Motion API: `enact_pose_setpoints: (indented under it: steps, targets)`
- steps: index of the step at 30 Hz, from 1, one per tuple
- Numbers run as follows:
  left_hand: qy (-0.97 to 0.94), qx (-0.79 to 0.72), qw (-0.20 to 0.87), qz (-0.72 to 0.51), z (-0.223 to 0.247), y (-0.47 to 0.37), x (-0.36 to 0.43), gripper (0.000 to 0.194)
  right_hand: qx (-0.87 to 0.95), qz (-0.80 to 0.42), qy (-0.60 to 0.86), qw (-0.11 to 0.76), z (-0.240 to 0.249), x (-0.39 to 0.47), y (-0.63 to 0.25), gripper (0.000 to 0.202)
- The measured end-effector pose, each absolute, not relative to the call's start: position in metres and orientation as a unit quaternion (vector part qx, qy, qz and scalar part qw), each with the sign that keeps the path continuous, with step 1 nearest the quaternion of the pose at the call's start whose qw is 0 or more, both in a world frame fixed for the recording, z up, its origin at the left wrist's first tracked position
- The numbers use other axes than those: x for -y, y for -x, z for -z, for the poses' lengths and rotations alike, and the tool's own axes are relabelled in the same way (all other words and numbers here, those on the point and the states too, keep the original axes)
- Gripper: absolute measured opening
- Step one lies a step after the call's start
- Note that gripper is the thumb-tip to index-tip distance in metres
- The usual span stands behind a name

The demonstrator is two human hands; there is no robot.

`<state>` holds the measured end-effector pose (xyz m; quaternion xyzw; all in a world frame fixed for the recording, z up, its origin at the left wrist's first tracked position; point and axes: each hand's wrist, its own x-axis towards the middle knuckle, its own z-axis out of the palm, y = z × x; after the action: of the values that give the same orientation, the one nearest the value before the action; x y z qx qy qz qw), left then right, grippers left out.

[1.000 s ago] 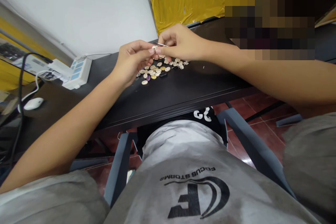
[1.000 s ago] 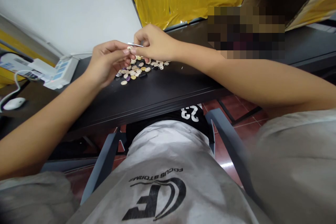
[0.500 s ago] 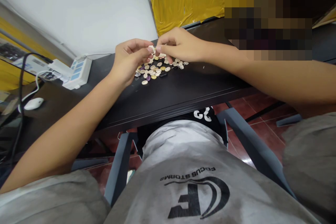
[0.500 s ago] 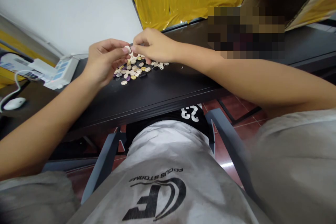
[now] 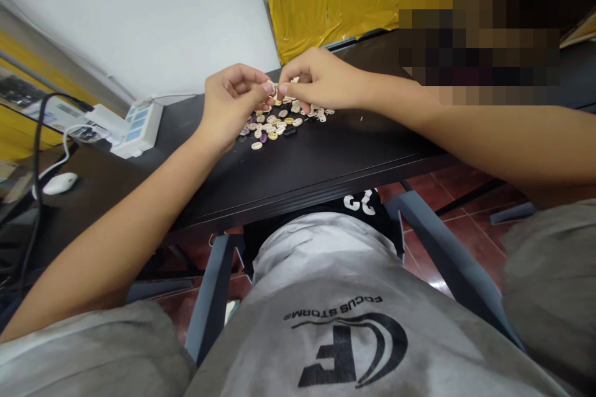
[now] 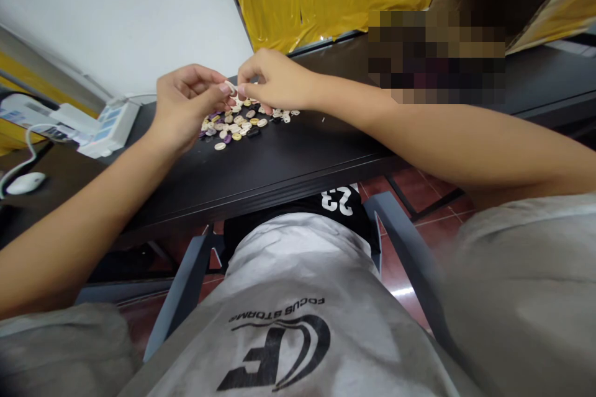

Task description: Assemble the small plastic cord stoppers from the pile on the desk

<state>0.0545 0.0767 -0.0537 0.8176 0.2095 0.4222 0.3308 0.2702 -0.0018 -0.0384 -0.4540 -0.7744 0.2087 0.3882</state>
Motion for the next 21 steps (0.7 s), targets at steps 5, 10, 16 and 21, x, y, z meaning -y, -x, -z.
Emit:
enact_pose_setpoints:
  steps: [5, 10, 16, 21]
  targets:
    - [-0.809, -0.226, 0.326, -0.435, 0.051, -0.059, -0.069, 0.063, 0.771, -0.24, 0.439, 0.394, 0.037, 0.003, -0.272, 0.018]
    - [-0.844, -0.208, 0.267, -0.417, 0.052, -0.056, -0.057, 0.061, 0.789, -0.208, 0.453, 0.361, 0.036, 0.003, -0.274, 0.014]
    - [-0.886, -0.214, 0.179, -0.37, 0.049, -0.051, -0.045, 0.047, 0.816, -0.141, 0.446, 0.341, 0.035, 0.003, -0.275, 0.015]
    - [-0.867, -0.217, 0.221, -0.389, 0.049, -0.054, -0.055, 0.052, 0.802, -0.179, 0.441, 0.361, 0.033, 0.001, -0.276, 0.017]
